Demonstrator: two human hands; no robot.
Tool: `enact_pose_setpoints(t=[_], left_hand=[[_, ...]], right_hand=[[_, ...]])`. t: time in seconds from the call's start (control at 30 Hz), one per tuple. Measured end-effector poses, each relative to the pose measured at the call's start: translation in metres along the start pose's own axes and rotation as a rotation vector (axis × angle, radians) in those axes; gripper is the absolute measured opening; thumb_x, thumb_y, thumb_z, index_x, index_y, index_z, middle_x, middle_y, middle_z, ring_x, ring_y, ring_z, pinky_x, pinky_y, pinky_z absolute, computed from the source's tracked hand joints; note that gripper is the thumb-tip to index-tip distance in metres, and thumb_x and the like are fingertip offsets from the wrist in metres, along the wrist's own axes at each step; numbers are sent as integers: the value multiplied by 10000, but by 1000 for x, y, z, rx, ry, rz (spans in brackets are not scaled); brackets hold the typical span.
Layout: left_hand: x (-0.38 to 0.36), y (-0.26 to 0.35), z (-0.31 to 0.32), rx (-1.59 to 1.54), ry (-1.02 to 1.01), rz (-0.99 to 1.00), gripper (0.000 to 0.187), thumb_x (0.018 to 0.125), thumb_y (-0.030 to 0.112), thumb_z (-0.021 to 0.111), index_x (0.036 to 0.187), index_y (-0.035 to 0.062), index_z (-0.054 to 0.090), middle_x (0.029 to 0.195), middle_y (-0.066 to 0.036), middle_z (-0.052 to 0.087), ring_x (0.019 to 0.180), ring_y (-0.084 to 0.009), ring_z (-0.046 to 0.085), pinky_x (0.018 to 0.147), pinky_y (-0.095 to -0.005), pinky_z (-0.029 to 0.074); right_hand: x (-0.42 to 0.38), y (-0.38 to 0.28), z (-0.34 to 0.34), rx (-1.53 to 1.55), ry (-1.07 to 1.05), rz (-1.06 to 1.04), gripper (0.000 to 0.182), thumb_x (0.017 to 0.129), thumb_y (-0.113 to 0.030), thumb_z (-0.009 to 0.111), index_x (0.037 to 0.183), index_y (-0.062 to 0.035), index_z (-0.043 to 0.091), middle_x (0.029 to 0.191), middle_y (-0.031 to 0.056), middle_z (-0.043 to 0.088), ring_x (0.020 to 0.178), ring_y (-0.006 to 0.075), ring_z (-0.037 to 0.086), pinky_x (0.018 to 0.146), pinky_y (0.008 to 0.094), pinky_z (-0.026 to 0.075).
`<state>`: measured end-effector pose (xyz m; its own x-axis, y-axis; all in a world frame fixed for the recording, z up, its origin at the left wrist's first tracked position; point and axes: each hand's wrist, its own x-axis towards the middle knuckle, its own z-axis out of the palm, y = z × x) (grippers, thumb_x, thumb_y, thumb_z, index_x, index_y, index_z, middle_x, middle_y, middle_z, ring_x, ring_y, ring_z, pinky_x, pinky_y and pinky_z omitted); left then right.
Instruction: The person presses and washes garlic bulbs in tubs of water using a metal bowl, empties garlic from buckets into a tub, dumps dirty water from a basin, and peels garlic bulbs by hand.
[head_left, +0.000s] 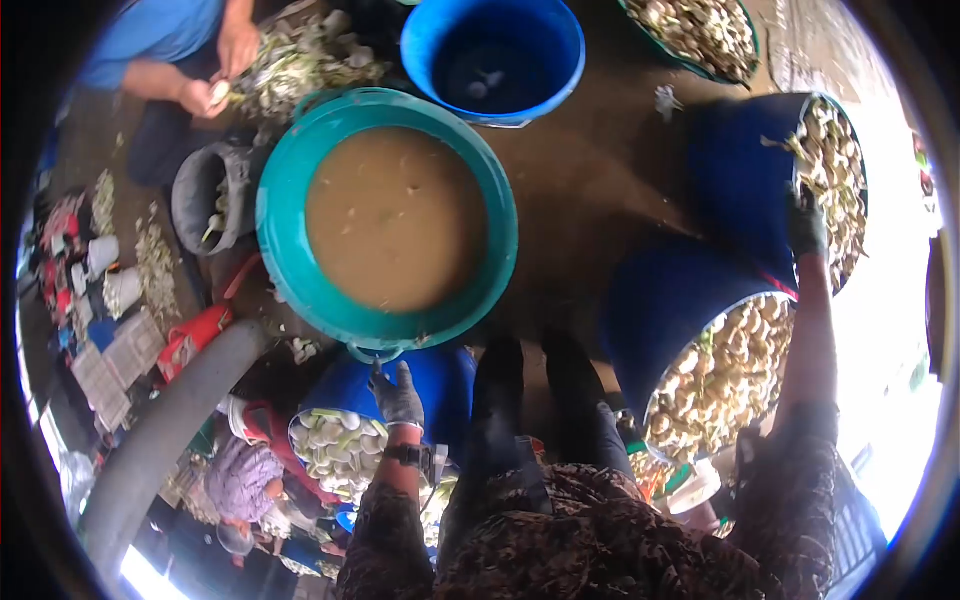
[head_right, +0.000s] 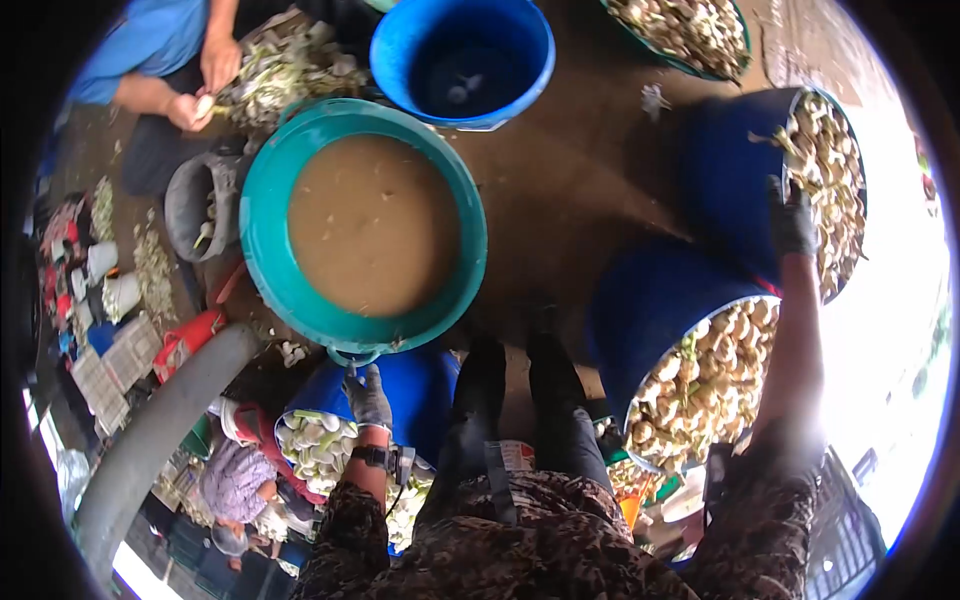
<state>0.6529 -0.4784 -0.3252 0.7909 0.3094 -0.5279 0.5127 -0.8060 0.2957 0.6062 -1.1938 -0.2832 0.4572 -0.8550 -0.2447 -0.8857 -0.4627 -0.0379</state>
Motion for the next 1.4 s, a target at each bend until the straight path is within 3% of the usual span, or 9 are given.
enact_pose_setpoints(t=[0.1, 0.13, 0.23, 0.3, 0.4, 0.47, 0.5, 0.93, 1.4], left_hand=[[45, -16, -4, -33, 233, -138, 752, 882, 483, 571, 1377, -28, 324, 1354, -270, 377, 1227, -400, 413, 1017, -452, 377], [54, -20, -6, -35, 239, -146, 752, 882, 483, 571, 1377, -28, 324, 1354, -270, 377, 1227, -400, 413, 1017, -452, 377], [82, -29, -12, -117, 302, -264, 821, 856, 505, 603, 1393, -44, 312, 1410, -274, 338, 1291, -388, 361, 1064, -431, 332], [110, -36, -9, -386, 312, -428, 860, 843, 511, 618, 1396, -63, 295, 1396, -258, 375, 1219, -368, 447, 1033, -428, 372], [146, -64, 17, -519, 380, -631, 779, 859, 498, 602, 1374, -32, 354, 1346, -208, 467, 1130, -313, 538, 974, -450, 426], [163, -97, 30, -1092, -91, -647, 644, 883, 472, 586, 1321, 24, 436, 1293, -159, 527, 1109, -279, 554, 954, -469, 441], [166, -91, 30, -1064, -53, -706, 522, 911, 450, 557, 1272, 80, 490, 1219, -103, 578, 1058, -260, 581, 919, -461, 461], [193, -74, -44, -125, 72, -257, 576, 898, 480, 558, 1176, -22, 606, 1165, -160, 634, 1008, -257, 603, 890, -349, 451], [109, -37, -32, -266, 109, -86, 364, 908, 310, 612, 968, -48, 632, 858, -117, 659, 737, -176, 557, 721, -339, 466]], right_hand=[[-90, -145, 64, 649, -254, -360, 346, 884, -306, 630, 1131, -64, 624, 1101, 111, 649, 1015, 275, 612, 903, 353, 464], [-79, -156, 122, 568, -245, -700, 302, 880, -253, 634, 1118, -66, 625, 1030, 104, 664, 925, 265, 628, 855, 357, 488], [-145, -294, 126, 265, -432, -556, 397, 903, -376, 547, 1171, -88, 599, 1152, 149, 629, 1064, 323, 595, 924, 392, 459], [-120, -327, 241, 190, -372, -886, 462, 891, -423, 528, 1205, -89, 577, 1218, 176, 594, 1117, 354, 564, 946, 413, 446], [-153, -404, 206, 296, -596, -460, 492, 884, -436, 533, 1227, -84, 563, 1231, 189, 584, 1112, 371, 561, 944, 430, 446], [-126, -415, 303, 810, -292, -489, 512, 875, -442, 546, 1239, -82, 551, 1211, 193, 591, 1126, 372, 546, 960, 419, 433], [-162, -420, 223, 376, -368, -482, 485, 878, -410, 563, 1230, -78, 551, 1168, 196, 609, 1108, 376, 552, 944, 419, 437], [-273, -294, 237, 616, -475, -166, 321, 868, -349, 636, 944, -52, 542, 796, 171, 629, 755, 368, 596, 692, 427, 466], [-308, -159, 273, 872, -546, 99, 225, 905, -235, 625, 979, -28, 573, 814, 73, 625, 703, 189, 515, 694, 316, 452]])
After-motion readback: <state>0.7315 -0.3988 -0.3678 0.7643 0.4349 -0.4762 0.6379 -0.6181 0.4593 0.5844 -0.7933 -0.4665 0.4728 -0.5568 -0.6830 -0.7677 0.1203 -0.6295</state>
